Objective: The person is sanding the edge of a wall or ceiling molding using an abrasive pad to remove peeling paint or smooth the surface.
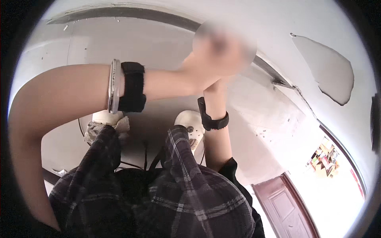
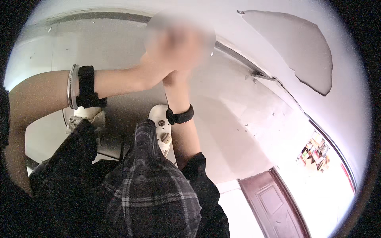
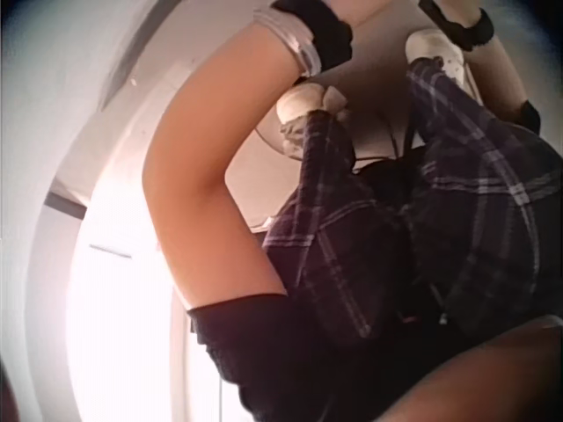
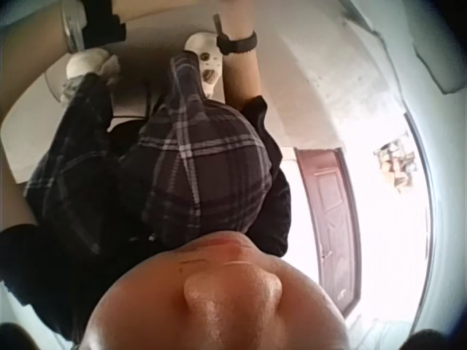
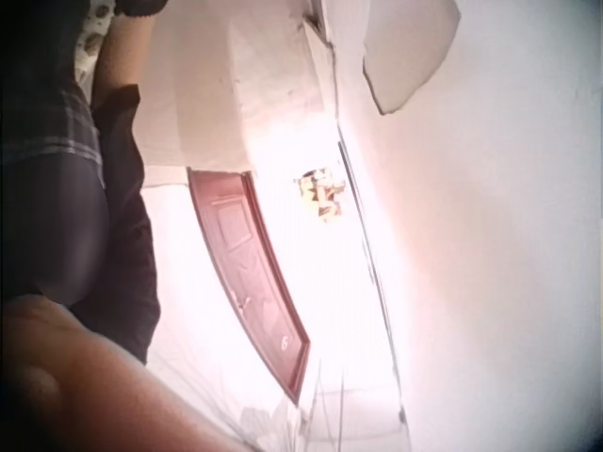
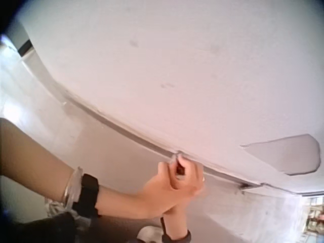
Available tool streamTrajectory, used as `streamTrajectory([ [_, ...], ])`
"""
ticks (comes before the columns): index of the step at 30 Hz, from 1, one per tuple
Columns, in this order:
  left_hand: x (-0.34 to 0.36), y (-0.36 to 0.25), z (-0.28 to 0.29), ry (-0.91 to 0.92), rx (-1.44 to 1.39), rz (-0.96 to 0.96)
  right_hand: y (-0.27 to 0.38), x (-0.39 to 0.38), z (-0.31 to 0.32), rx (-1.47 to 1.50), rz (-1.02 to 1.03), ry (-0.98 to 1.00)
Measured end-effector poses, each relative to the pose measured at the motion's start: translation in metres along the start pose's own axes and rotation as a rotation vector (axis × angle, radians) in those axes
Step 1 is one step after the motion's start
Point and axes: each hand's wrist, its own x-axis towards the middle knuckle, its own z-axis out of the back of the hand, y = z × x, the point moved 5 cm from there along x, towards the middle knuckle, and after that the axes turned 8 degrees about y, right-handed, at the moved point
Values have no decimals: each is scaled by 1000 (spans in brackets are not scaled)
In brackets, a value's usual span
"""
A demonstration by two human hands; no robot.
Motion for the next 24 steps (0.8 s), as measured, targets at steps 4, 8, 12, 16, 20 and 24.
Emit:
streamTrajectory([
  [4, -7, 5, 7, -97, -105, 127, 3, 3, -12, 1, 92, 126],
  [8, -2, -14, -2, 32, -47, 109, -7, 2, 6, -47, 72, -81],
  [12, 4, 5, -3, -49, 78, 44, -6, 1, 3, -45, 102, -30],
  [16, -5, 9, 8, -99, -121, -2, 12, 6, -10, 24, 110, 111],
  [20, 3, -17, -5, 24, 13, 27, 0, 7, 12, 0, 101, -104],
  [24, -5, -11, -6, -24, -111, 79, 0, 6, 3, -24, 54, 67],
])
